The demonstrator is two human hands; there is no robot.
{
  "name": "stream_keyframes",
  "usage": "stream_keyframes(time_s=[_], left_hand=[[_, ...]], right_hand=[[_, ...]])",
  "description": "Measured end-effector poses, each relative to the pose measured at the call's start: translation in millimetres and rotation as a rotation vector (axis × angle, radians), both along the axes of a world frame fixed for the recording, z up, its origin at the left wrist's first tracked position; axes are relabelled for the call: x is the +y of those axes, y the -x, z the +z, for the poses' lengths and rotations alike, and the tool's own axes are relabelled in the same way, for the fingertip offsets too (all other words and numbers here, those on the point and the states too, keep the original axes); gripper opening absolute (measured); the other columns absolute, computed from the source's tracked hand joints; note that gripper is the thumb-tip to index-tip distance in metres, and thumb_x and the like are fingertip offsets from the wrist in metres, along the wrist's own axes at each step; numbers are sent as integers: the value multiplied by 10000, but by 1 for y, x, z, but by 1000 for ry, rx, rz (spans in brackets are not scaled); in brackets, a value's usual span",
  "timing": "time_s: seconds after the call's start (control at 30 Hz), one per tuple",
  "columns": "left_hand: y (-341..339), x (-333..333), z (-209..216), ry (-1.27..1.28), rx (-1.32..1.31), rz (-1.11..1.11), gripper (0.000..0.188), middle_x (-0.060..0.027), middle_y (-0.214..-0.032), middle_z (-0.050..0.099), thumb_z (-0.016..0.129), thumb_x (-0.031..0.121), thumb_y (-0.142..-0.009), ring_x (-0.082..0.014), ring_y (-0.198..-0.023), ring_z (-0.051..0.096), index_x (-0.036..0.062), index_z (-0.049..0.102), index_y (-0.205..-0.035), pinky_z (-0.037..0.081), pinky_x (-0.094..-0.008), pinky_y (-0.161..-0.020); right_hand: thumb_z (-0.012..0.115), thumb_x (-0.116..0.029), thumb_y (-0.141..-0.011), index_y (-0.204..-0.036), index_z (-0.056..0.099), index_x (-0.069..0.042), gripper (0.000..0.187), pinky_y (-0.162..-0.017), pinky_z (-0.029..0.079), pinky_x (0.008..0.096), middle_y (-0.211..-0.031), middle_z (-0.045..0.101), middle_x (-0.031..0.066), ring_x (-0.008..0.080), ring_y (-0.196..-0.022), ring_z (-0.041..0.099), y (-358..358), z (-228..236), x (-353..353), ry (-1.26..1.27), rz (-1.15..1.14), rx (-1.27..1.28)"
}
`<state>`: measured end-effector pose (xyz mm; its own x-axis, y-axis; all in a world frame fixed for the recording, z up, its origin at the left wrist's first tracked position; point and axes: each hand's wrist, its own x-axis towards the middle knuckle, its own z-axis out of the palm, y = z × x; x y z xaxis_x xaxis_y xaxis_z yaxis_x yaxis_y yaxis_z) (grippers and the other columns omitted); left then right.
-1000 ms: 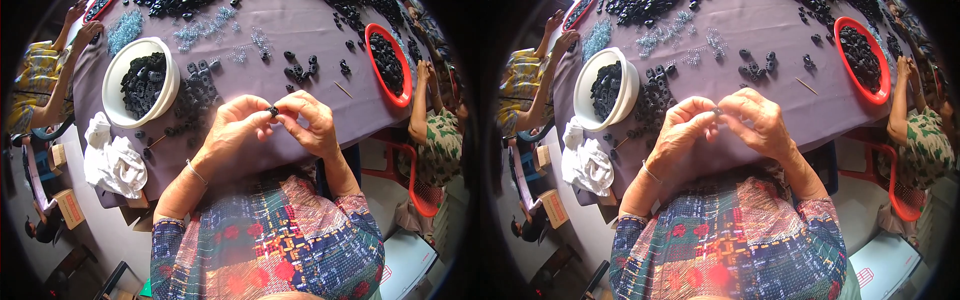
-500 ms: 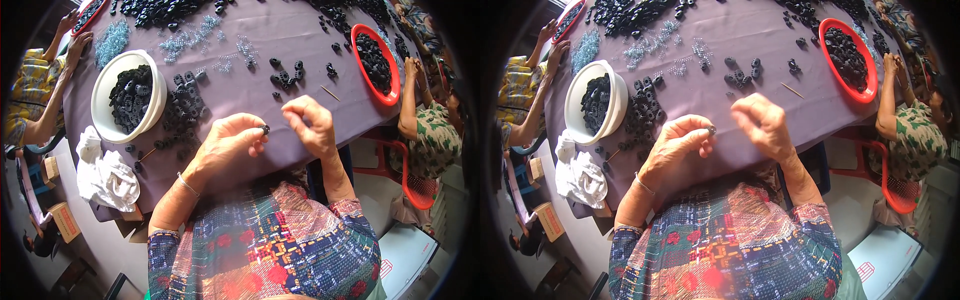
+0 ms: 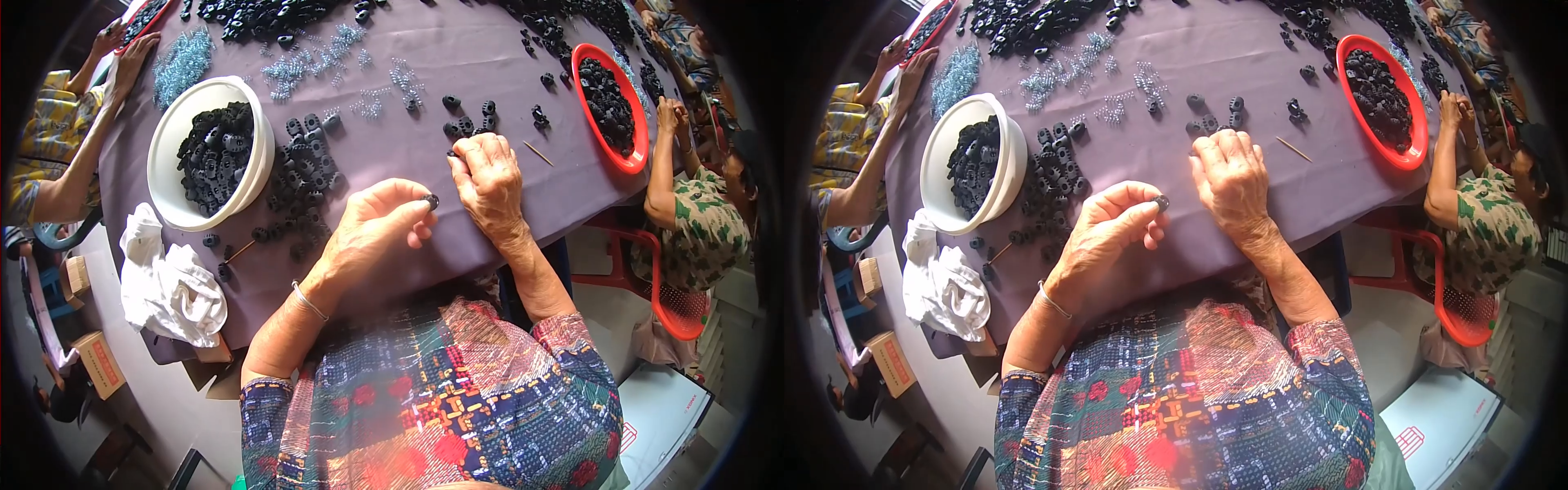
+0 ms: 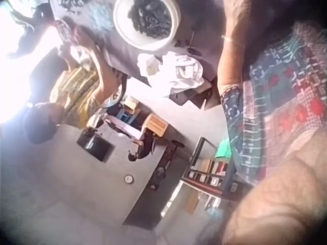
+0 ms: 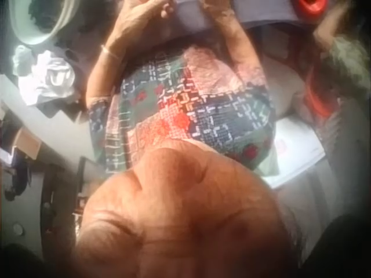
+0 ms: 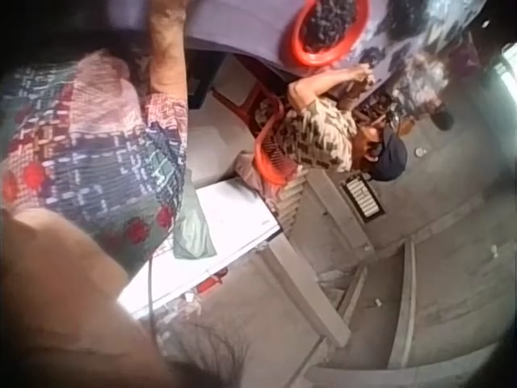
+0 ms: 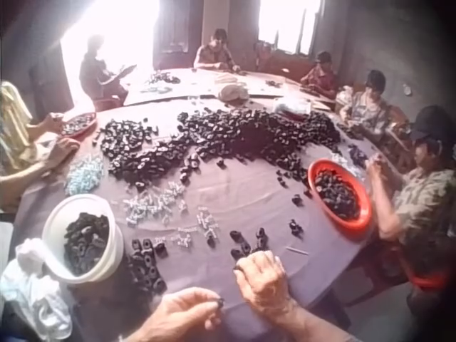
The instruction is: The recorder is manually assembling black beaded components at a workshop table.
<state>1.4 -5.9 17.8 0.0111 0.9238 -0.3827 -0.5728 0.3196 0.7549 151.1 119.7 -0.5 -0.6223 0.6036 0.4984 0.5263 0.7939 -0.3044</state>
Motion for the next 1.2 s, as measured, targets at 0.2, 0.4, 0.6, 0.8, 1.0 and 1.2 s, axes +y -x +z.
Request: stream_keyframes(time_s=[0.2, 0.4, 0.6, 0.8, 1.0, 1.2], left_hand=[[-3, -1, 5, -54, 114, 78, 167, -60, -857, 648, 602, 106, -897, -92, -741, 591, -2, 597, -1025, 488, -229, -654], [-3, 0, 3, -48, 150, 65, 179, -63, -866, 652, 603, 107, -896, -92, -745, 596, -8, 605, -1032, 490, -225, -653], [-1, 1, 0, -47, 95, 57, 196, -71, -884, 657, 612, 123, -898, -101, -762, 601, -3, 612, -1047, 493, -229, -662], [1, 1, -5, -67, 15, 44, 193, -75, -893, 660, 618, 130, -901, -108, -761, 606, 0, 619, -1044, 497, -234, -657], [0, 1, -7, -88, 36, 47, 197, -71, -892, 663, 618, 123, -901, -108, -762, 611, -4, 617, -1052, 497, -236, -651], [-3, 0, -5, -100, 124, 70, 200, -63, -884, 661, 619, 117, -898, -98, -757, 603, -16, 614, -1048, 494, -232, -643]], right_hand=[[645, 29, -820, -913, 590, -3, 112, -663, 479, 236, -814, 610, 35, 106, -705, 588, -11, 8, -7, 548, 110, 255], [659, -40, -860, -940, 629, -25, 86, -703, 470, 203, -832, 616, -25, 51, -781, 570, -19, 42, -12, 1273, 210, 428], [643, -16, -858, -957, 621, -5, 102, -729, 466, 201, -853, 618, -22, 54, -806, 566, -18, 45, -19, 1218, 238, 393], [664, -41, -824, -918, 636, -6, 104, -671, 456, 240, -820, 635, 31, 84, -769, 576, -17, 47, -21, 1025, 200, 297], [652, 24, -822, -916, 621, 21, 98, -674, 462, 225, -826, 615, 29, 84, -741, 561, -13, 51, -20, 822, 282, 195], [642, 33, -821, -907, 618, 24, 90, -663, 463, 228, -834, 623, 42, 91, -735, 564, -12, 49, -18, 757, 315, 181]])
